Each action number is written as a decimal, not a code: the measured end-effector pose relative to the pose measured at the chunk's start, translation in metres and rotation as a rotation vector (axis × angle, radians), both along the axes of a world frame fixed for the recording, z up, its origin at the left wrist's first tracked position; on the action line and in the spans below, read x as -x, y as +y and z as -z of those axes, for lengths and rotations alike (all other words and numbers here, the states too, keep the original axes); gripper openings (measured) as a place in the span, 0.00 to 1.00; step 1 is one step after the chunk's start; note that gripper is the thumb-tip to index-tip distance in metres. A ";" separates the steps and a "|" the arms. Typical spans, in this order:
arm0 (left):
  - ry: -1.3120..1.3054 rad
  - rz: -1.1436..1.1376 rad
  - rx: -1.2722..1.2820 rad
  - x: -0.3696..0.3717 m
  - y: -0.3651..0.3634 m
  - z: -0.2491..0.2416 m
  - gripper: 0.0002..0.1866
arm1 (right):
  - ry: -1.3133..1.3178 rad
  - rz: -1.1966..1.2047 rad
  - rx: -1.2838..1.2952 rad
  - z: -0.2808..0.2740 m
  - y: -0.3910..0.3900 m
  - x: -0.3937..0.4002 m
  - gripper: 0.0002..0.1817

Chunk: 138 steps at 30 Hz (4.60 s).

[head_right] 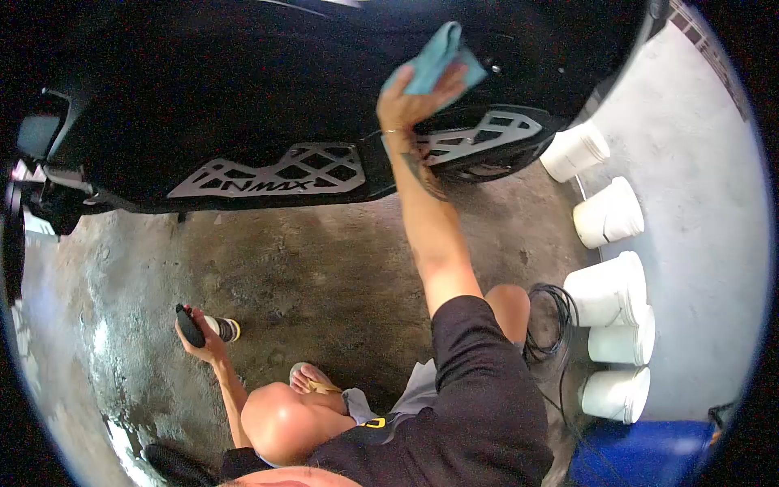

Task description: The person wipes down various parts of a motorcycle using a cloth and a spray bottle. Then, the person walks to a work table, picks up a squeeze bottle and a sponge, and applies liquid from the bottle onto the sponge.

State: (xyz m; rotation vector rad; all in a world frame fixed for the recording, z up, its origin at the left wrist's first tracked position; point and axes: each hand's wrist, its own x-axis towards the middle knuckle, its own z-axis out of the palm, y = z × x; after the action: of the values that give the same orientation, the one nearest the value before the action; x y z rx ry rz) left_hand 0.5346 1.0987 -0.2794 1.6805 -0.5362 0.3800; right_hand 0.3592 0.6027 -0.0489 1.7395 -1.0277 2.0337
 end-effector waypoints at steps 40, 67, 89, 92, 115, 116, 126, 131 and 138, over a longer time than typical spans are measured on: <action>0.057 -0.137 0.054 0.015 0.000 -0.021 0.17 | 0.450 -0.345 0.225 -0.092 0.111 -0.179 0.36; 0.117 -0.169 0.053 0.028 0.015 -0.026 0.18 | 1.269 -0.991 0.128 -0.072 0.152 -0.137 0.33; 0.133 -0.178 -0.019 0.022 0.003 -0.024 0.17 | 0.602 -0.318 0.509 -0.110 0.141 -0.209 0.39; 0.161 -0.141 0.002 0.021 0.001 -0.027 0.17 | 0.639 -0.300 0.576 -0.131 0.193 -0.273 0.40; 0.106 -0.128 0.001 0.025 0.006 -0.027 0.15 | 0.773 -0.313 0.423 -0.096 0.109 -0.160 0.43; 0.105 -0.124 -0.002 0.026 0.007 -0.028 0.15 | 0.798 -0.350 0.497 -0.110 0.129 -0.187 0.42; 0.147 -0.107 0.060 0.025 0.006 -0.023 0.18 | 1.122 -0.581 1.050 -0.140 0.251 -0.311 0.36; 0.175 -0.077 0.080 0.025 0.012 -0.025 0.18 | 1.425 -0.491 0.922 -0.093 0.186 -0.245 0.36; 0.187 -0.094 0.098 0.031 0.016 -0.015 0.19 | 1.680 -0.441 0.641 -0.055 0.048 -0.131 0.36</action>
State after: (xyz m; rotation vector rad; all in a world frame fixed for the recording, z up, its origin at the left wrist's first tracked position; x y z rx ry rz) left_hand 0.5036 1.1152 -0.2639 1.6298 -0.2972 0.3083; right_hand 0.4905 0.6503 0.0057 2.3078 0.4986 0.2840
